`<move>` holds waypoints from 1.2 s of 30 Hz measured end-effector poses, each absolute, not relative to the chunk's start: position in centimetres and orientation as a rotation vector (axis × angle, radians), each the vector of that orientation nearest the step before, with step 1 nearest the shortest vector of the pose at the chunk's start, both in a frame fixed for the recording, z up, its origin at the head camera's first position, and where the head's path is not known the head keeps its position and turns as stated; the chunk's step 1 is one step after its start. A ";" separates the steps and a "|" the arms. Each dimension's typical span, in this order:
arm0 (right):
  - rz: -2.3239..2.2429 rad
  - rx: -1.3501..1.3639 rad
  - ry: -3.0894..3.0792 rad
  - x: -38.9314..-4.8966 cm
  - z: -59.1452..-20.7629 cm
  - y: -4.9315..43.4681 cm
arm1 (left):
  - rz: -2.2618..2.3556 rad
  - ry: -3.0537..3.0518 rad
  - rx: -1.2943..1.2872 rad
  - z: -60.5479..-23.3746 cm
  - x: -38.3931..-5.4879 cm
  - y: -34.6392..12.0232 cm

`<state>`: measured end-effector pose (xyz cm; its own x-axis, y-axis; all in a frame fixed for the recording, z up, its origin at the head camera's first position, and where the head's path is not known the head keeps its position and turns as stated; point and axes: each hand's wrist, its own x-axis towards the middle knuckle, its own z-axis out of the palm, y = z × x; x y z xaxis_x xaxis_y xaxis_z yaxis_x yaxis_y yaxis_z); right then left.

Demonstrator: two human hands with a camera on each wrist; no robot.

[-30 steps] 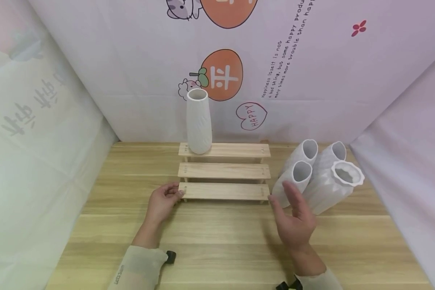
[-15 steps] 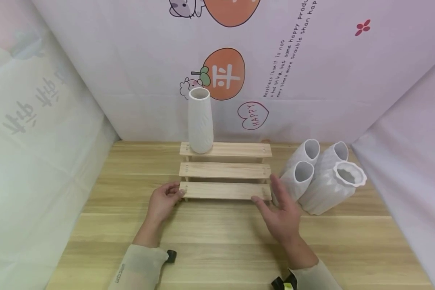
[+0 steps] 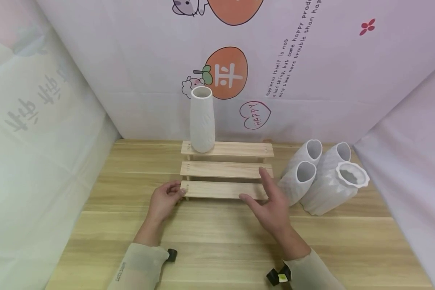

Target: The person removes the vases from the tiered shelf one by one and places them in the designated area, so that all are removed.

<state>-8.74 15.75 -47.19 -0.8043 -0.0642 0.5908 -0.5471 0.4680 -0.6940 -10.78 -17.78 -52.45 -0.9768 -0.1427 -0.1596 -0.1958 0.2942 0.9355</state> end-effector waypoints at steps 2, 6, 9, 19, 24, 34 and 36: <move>1.301 0.498 -2.259 -8.9 -46.9 15.4 | 1.812 2.484 -0.326 -52.4 -10.7 -17.8; 1.317 0.467 -2.308 -9.3 -46.6 14.8 | 1.809 2.477 -0.323 -52.4 -10.7 -17.7; 1.364 0.461 -2.309 -9.8 -46.3 14.3 | 1.802 2.487 -0.327 -52.3 -10.7 -17.7; 1.451 0.423 -2.334 -11.7 -44.7 12.4 | 1.778 2.499 -0.322 -52.3 -10.6 -17.9; 1.379 0.443 -2.332 -12.8 -44.4 11.5 | 1.776 2.494 -0.337 -52.3 -10.6 -17.9; 1.408 0.419 -2.360 -14.4 -44.0 10.3 | 1.797 2.472 -0.331 -52.0 -10.6 -17.8; 1.440 0.410 -2.367 -14.8 -43.7 10.0 | 1.806 2.463 -0.336 -52.0 -10.6 -17.8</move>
<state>-14.78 9.99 -43.74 -0.9010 -0.0686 0.4284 -0.4119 0.4451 -0.7951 -10.65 -17.80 -52.03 -0.9737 -0.1344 -0.1838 -0.2157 0.2861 0.9336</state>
